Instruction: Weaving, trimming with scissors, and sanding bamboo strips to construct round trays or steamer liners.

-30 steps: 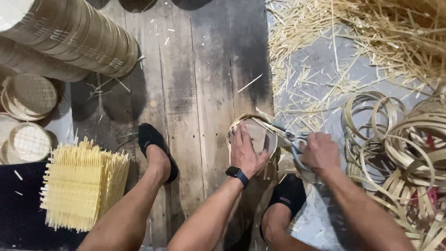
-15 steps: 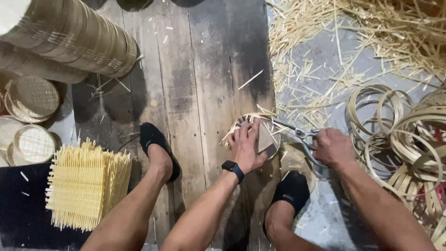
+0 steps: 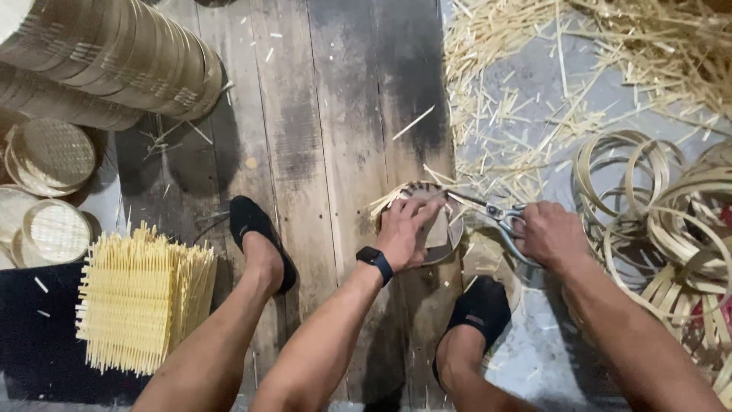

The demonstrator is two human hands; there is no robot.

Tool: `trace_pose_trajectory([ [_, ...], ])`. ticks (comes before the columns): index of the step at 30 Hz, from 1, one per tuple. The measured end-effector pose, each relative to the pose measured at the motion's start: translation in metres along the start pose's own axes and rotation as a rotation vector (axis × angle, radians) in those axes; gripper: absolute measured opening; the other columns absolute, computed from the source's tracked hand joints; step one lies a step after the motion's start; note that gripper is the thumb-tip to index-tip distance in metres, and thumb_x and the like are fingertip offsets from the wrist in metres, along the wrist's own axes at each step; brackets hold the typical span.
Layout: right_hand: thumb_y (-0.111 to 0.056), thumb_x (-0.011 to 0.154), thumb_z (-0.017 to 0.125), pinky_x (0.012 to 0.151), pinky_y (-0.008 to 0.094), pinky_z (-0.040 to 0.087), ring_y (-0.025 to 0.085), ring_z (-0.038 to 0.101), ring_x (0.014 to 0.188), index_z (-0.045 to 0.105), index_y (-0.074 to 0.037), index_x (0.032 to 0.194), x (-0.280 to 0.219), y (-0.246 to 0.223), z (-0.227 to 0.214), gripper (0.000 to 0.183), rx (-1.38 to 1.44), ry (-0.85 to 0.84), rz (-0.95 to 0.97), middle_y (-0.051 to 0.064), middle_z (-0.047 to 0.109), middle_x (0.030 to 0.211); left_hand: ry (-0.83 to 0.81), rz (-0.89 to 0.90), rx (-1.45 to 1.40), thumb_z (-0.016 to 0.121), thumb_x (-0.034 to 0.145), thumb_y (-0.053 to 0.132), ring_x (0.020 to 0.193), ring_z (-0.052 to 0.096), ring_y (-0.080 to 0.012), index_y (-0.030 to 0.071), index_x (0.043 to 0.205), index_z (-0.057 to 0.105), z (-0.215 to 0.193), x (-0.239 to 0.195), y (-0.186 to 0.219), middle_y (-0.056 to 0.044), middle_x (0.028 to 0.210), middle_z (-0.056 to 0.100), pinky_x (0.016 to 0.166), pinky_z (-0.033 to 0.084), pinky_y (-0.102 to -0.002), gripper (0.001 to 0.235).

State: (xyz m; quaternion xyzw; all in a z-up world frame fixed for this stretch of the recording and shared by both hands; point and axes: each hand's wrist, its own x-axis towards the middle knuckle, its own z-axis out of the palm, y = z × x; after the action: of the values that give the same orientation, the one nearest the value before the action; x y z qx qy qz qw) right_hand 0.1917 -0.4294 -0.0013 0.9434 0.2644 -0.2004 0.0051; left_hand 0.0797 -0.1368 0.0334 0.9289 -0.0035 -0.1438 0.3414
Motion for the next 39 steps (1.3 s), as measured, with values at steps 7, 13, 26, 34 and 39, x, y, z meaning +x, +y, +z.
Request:
trace_pose_trajectory([
  [7, -0.05, 0.084, 0.068, 0.082, 0.045, 0.057, 0.033, 0.067, 0.093, 0.067, -0.002, 0.099, 0.001, -0.02, -0.007, 0.05, -0.063, 0.053, -0.047, 0.018, 0.066, 0.097, -0.11, 0.118, 0.032, 0.084, 0.053, 0.009, 0.126, 0.047, -0.0371, 0.027, 0.15, 0.049, -0.013, 0.005, 0.003, -0.009, 0.143, 0.052, 0.104, 0.041, -0.052, 0.105],
  [13, -0.051, 0.088, 0.066, 0.082, 0.047, 0.057, 0.034, 0.067, 0.098, 0.068, -0.006, 0.107, 0.003, -0.01, -0.01, 0.05, -0.003, -0.075, 0.015, 0.019, 0.066, 0.105, 0.147, -0.166, 0.013, 0.096, 0.058, 0.037, 0.134, 0.039, -0.0471, 0.009, 0.15, 0.036, 0.006, -0.01, 0.032, -0.029, 0.145, 0.043, 0.108, 0.033, -0.061, 0.113],
  [26, -0.041, 0.09, 0.064, 0.086, 0.047, 0.057, 0.033, 0.066, 0.103, 0.069, -0.008, 0.107, 0.011, 0.008, 0.016, 0.038, -0.07, -0.07, -0.01, 0.017, 0.068, 0.107, 0.384, -0.141, -0.151, 0.09, 0.051, 0.018, 0.133, 0.038, -0.05, 0.003, 0.148, 0.036, 0.017, -0.01, 0.014, -0.029, 0.141, 0.044, 0.112, 0.036, -0.056, 0.112],
  [34, -0.053, 0.094, 0.056, 0.087, 0.044, 0.056, 0.029, 0.066, 0.097, 0.065, -0.001, 0.112, 0.019, -0.033, -0.032, 0.056, -0.143, -0.182, 0.008, 0.019, 0.065, 0.105, 0.265, -0.077, -0.164, 0.09, 0.051, 0.015, 0.138, 0.04, -0.0464, 0.012, 0.15, 0.041, 0.011, -0.007, 0.005, -0.02, 0.146, 0.045, 0.118, 0.037, -0.053, 0.11],
  [39, -0.044, 0.094, 0.054, 0.089, 0.045, 0.058, 0.03, 0.067, 0.104, 0.066, -0.006, 0.115, 0.014, 0.001, 0.0, 0.045, -0.099, -0.153, -0.002, 0.018, 0.066, 0.112, 0.26, -0.21, -0.193, 0.092, 0.044, 0.015, 0.137, 0.032, -0.0484, 0.013, 0.153, 0.029, 0.004, -0.007, 0.024, -0.026, 0.147, 0.035, 0.114, 0.031, -0.054, 0.126],
])
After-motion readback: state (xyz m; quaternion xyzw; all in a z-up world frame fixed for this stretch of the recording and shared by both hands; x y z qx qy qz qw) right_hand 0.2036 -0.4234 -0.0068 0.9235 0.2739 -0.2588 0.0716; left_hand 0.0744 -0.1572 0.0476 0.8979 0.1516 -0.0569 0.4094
